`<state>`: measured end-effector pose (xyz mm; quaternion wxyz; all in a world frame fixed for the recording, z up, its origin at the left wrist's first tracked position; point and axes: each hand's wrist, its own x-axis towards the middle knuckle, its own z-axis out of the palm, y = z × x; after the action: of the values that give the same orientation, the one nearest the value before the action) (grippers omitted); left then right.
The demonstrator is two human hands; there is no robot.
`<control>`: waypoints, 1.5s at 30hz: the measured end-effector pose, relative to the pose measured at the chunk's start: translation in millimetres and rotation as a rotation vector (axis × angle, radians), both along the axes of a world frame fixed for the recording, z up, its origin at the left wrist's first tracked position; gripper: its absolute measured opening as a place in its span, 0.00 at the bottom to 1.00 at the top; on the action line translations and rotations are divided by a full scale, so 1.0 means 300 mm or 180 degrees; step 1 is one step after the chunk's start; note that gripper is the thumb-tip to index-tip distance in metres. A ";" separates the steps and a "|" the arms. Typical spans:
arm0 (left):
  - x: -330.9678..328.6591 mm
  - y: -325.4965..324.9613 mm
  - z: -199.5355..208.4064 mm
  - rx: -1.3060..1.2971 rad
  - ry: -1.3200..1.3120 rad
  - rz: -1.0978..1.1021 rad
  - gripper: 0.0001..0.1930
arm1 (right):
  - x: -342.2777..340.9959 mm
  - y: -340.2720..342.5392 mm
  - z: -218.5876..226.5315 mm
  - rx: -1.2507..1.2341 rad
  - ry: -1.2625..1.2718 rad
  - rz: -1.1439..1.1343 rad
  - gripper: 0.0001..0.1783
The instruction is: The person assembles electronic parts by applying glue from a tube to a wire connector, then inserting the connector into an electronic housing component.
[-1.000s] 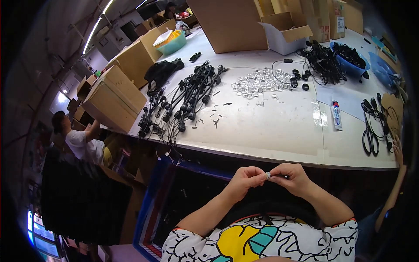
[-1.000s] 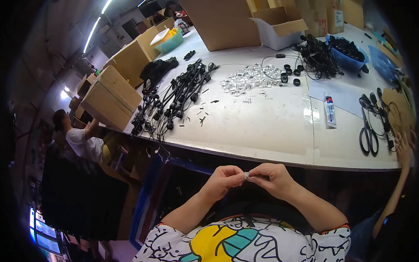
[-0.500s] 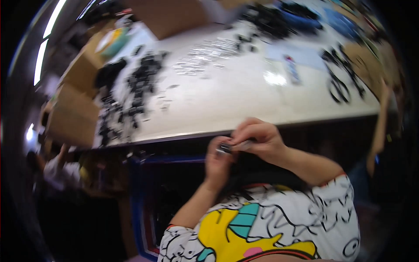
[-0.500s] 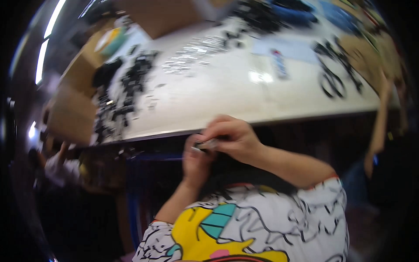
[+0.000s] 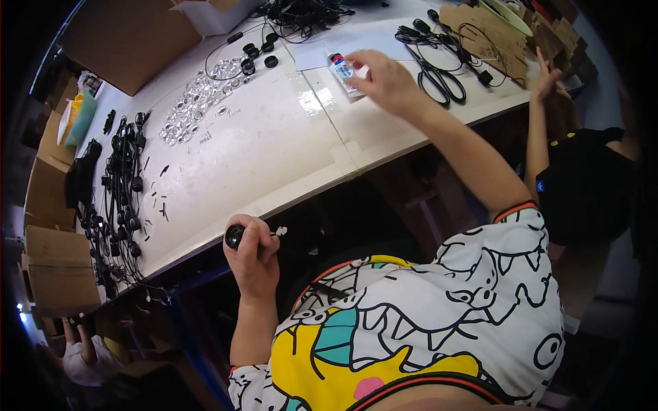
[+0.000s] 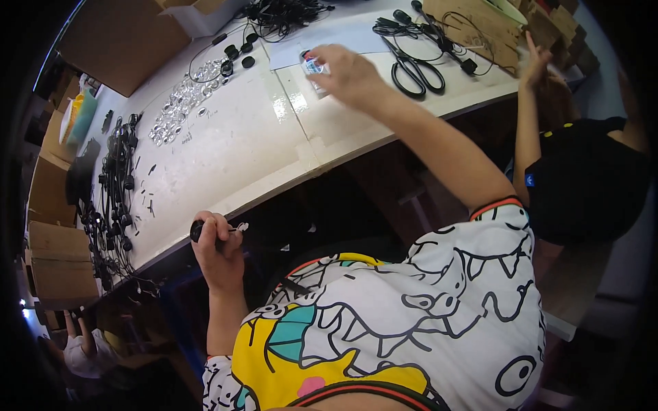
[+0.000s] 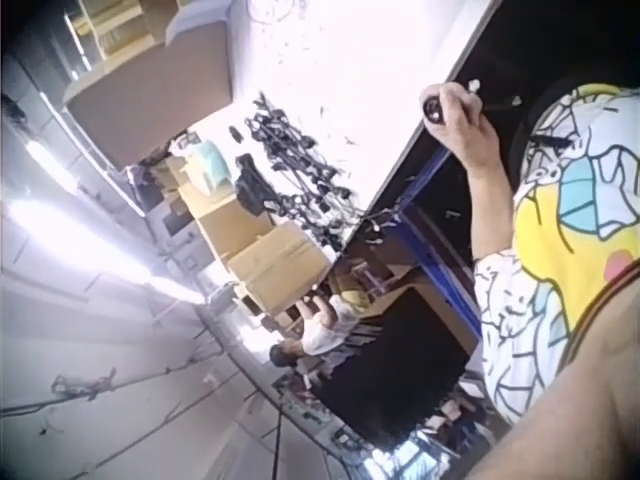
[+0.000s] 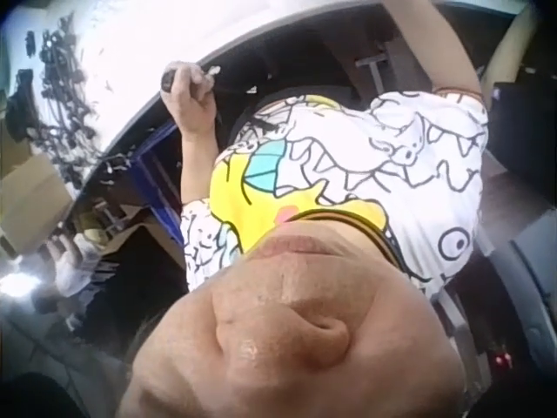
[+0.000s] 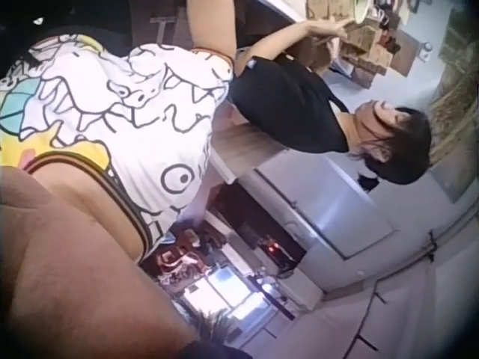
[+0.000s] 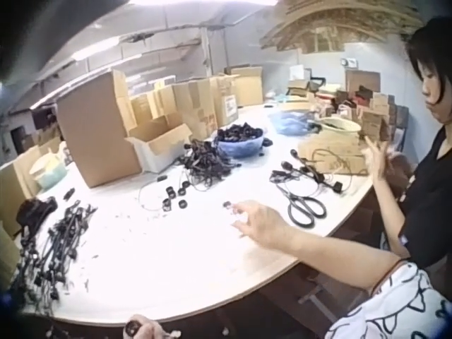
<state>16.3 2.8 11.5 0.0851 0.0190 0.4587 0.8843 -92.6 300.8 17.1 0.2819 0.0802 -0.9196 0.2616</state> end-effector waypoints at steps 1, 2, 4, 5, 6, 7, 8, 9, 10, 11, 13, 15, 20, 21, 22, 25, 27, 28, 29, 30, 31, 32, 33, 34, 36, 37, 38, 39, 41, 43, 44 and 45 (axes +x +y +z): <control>0.000 0.002 0.015 0.0009 -0.0010 -0.0008 0.04 | -0.046 0.037 -0.033 0.0234 0.0038 -0.0467 0.20; 0.000 0.000 0.027 -0.0031 0.0066 -0.0099 0.04 | -0.077 0.049 -0.053 0.0246 0.0029 -0.0454 0.20; -0.005 -0.007 0.047 -0.0063 0.0109 -0.0146 0.04 | -0.125 0.046 -0.075 0.0332 -0.0720 -0.0731 0.22; -0.008 -0.008 0.057 -0.0302 0.0113 -0.0146 0.05 | -0.139 0.051 -0.068 0.0344 -0.0744 -0.0707 0.22; -0.008 -0.015 0.064 -0.0537 0.0101 -0.0119 0.06 | -0.149 0.042 -0.041 -0.0216 -0.1491 -0.0503 0.22; -0.015 -0.018 0.069 -0.0666 0.0022 -0.0125 0.08 | -0.160 0.038 -0.031 -0.0777 -0.2245 -0.0303 0.22; -0.028 -0.013 0.064 -0.0886 -0.0023 -0.0133 0.06 | -0.172 0.054 -0.059 -0.0763 -0.1912 -0.0150 0.18; -0.041 -0.015 0.057 -0.1115 -0.0091 -0.0094 0.05 | -0.158 0.016 -0.054 -0.0735 -0.1984 -0.0059 0.18; -0.053 -0.016 0.047 -0.1163 -0.0219 -0.0083 0.06 | -0.119 -0.043 -0.029 -0.1388 -0.2205 0.0358 0.16; -0.067 -0.032 0.032 -0.1158 -0.0459 -0.0190 0.07 | -0.073 -0.105 -0.007 -0.2039 -0.2447 0.0762 0.14; -0.087 -0.007 0.022 -0.1491 -0.0528 -0.0259 0.11 | 0.044 -0.231 0.009 -0.2334 -0.2332 0.1187 0.12; -0.100 0.014 0.017 -0.1625 -0.0154 -0.0330 0.11 | 0.140 -0.336 0.022 -0.2844 -0.2082 0.1709 0.11; -0.095 -0.020 0.012 -0.1461 0.0127 -0.0288 0.08 | 0.207 -0.437 0.009 -0.3313 -0.2135 0.2067 0.11; -0.089 -0.030 0.010 -0.1457 0.0097 -0.0275 0.08 | 0.211 -0.452 0.003 -0.3315 -0.2169 0.2070 0.11; -0.079 -0.039 0.010 -0.1570 0.0075 -0.0331 0.08 | 0.214 -0.469 -0.006 -0.3328 -0.2202 0.2157 0.11; -0.057 -0.049 -0.006 -0.1726 0.0132 -0.0283 0.07 | 0.211 -0.475 -0.004 -0.3548 -0.2722 0.2395 0.12; -0.046 -0.058 -0.011 -0.1851 0.0218 -0.0330 0.07 | 0.215 -0.479 -0.034 -0.3621 -0.2889 0.2490 0.10; -0.044 -0.061 -0.016 -0.1797 0.0141 -0.0317 0.06 | 0.213 -0.482 -0.027 -0.3616 -0.2901 0.2493 0.10; -0.043 -0.063 -0.017 -0.1793 0.0134 -0.0308 0.06 | 0.210 -0.485 -0.014 -0.3488 -0.2948 0.2389 0.09; -0.040 -0.065 -0.017 -0.1718 0.0045 -0.0283 0.06 | 0.207 -0.488 -0.006 -0.3363 -0.2989 0.2287 0.08; -0.038 -0.066 -0.016 -0.1643 -0.0042 -0.0259 0.06 | 0.204 -0.493 -0.011 -0.3360 -0.2995 0.2291 0.08; -0.036 -0.066 -0.016 -0.1641 -0.0044 -0.0254 0.06 | 0.201 -0.500 -0.022 -0.3463 -0.2843 0.2281 0.08; -0.032 -0.065 -0.017 -0.1804 0.0040 -0.0265 0.06 | 0.198 -0.506 -0.031 -0.3562 -0.2696 0.2273 0.09; -0.028 -0.064 -0.017 -0.1967 0.0125 -0.0277 0.06 | 0.193 -0.510 -0.035 -0.3491 -0.2686 0.2245 0.08; -0.030 -0.063 -0.019 -0.1913 0.0035 -0.0257 0.06 | 0.178 -0.500 -0.023 -0.3328 -0.2937 0.2224 0.08; -0.034 -0.065 -0.020 -0.1861 -0.0052 -0.0245 0.06 | 0.171 -0.499 -0.018 -0.3166 -0.3179 0.2195 0.08; -0.038 -0.069 -0.020 -0.1859 -0.0041 -0.0240 0.06 | 0.166 -0.504 -0.023 -0.3158 -0.3170 0.2200 0.08; -0.037 -0.067 -0.021 -0.1933 0.0004 -0.0439 0.06 | 0.169 -0.506 -0.035 -0.3156 -0.2825 0.2177 0.08; -0.039 -0.060 -0.014 -0.2007 0.0047 -0.0639 0.07 | 0.169 -0.502 -0.051 -0.3150 -0.2484 0.2150 0.09; -0.048 -0.059 0.007 -0.1825 -0.0245 -0.0575 0.08 | 0.157 -0.501 -0.059 -0.2971 -0.2555 0.2126 0.10; -0.057 -0.069 -0.002 -0.1772 -0.0132 -0.0385 0.10 | 0.165 -0.502 -0.051 -0.2745 -0.2623 0.2057 0.11; -0.061 -0.081 0.006 -0.1608 -0.0290 -0.0242 0.12 | 0.183 -0.510 -0.039 -0.2524 -0.2696 0.2003 0.12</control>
<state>-2.1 -21.5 13.2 0.1409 -0.0255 0.6597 0.7378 -37.7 147.9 5.6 -0.1860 0.1255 -0.7177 0.6593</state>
